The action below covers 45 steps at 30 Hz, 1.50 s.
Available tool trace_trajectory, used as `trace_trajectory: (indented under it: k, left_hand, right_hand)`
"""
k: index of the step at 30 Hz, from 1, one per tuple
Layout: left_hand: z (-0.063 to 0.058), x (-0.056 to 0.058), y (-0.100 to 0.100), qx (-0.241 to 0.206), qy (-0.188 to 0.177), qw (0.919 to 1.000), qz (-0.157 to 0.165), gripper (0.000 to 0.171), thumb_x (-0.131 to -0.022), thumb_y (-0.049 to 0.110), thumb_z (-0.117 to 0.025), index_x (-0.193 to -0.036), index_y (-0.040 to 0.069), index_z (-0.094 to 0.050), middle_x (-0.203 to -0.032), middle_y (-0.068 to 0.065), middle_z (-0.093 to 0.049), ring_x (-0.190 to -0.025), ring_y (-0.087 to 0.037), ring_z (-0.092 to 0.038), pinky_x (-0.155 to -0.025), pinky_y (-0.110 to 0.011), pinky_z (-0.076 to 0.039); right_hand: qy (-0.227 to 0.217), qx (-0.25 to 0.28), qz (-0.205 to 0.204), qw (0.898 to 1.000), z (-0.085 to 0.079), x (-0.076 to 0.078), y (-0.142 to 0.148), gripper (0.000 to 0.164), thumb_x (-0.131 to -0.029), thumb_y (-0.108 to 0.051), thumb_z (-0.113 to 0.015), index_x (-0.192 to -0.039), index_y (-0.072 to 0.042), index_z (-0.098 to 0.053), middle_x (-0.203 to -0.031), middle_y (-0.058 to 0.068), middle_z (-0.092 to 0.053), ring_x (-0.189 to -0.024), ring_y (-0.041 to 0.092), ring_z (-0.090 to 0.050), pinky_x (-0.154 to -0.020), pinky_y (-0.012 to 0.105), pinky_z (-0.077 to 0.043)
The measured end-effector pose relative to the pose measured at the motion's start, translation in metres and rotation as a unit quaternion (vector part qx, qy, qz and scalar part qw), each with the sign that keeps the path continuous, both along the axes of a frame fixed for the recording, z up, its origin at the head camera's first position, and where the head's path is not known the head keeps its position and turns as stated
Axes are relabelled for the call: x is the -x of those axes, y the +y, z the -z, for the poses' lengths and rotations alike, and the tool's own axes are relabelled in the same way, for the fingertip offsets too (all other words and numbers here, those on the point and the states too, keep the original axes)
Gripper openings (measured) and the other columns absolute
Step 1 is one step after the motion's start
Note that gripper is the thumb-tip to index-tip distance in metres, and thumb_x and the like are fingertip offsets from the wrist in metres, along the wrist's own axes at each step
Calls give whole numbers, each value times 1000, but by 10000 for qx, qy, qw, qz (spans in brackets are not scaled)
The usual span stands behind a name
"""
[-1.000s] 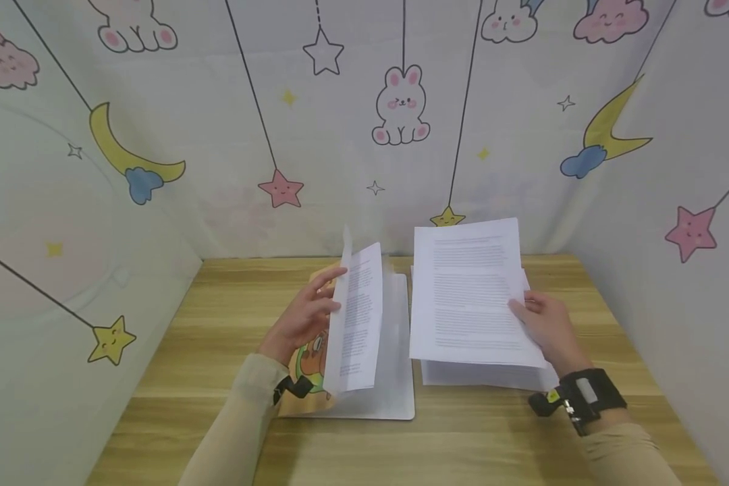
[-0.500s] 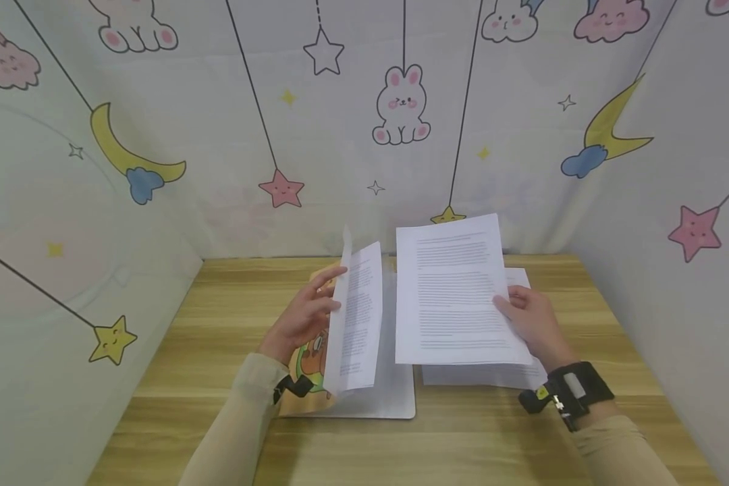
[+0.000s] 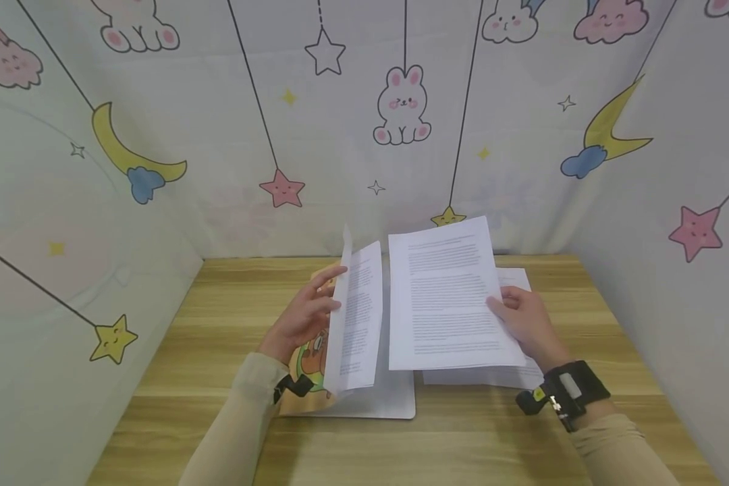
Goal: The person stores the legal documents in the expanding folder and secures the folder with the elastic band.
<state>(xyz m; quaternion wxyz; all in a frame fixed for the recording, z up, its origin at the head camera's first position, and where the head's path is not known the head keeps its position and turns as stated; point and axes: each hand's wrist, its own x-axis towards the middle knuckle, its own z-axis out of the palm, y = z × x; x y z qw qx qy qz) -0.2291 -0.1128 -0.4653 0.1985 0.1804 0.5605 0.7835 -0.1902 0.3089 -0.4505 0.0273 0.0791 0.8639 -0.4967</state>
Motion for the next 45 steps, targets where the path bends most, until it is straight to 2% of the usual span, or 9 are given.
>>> trace_trajectory:
  k: [12, 21, 31, 39, 45]
  left_hand:
    - [1, 1, -2, -48, 42, 10000, 29, 65, -98, -4, -54, -156, 23, -46, -154, -37, -37, -125, -47, -49, -91, -47, -55]
    - [1, 2, -1, -35, 10, 10000, 9, 64, -98, -4, -54, -155, 24, -48, -154, -35, -38, -126, -49, -48, -91, -47, -55]
    - [2, 1, -1, -62, 67, 10000, 2, 64, -98, -5, -54, -156, 24, -47, -153, -37, -38, -125, -48, -49, -89, -46, -55]
    - [0, 0, 0, 4, 11, 10000, -8, 69, -99, -4, -54, -163, 11, -32, -153, -36, -38, -124, -47, -49, -89, -45, -55]
    - [0, 1, 1, 71, 24, 10000, -3, 69, -99, -4, -53, -163, 10, -31, -153, -36, -39, -124, -47, -50, -90, -46, -55]
  right_hand:
    - [-134, 202, -239, 9994, 1, -4, -1, 53, -108, -29, -60, -144, 9, -52, -110, 17, -74, -81, 15, -73, -67, 31, -61]
    - [-217, 169, -239, 9993, 5, -4, -6, 51, -106, -31, -63, -140, 6, -55, -110, 17, -74, -83, 18, -73, -69, 32, -60]
    - [-204, 78, -237, 9995, 1, -4, -17, 52, -106, -30, -64, -142, 7, -55, -119, 25, -73, -84, 18, -73, -68, 29, -59]
    - [-229, 166, -398, 9988, -1, -7, -19, 51, -105, -31, -65, -141, 4, -56, -112, 19, -76, -83, 20, -75, -68, 32, -60]
    - [-251, 363, -504, 9978, -3, -8, -22, 53, -105, -29, -65, -146, 3, -52, -115, 22, -74, -83, 21, -75, -68, 33, -61]
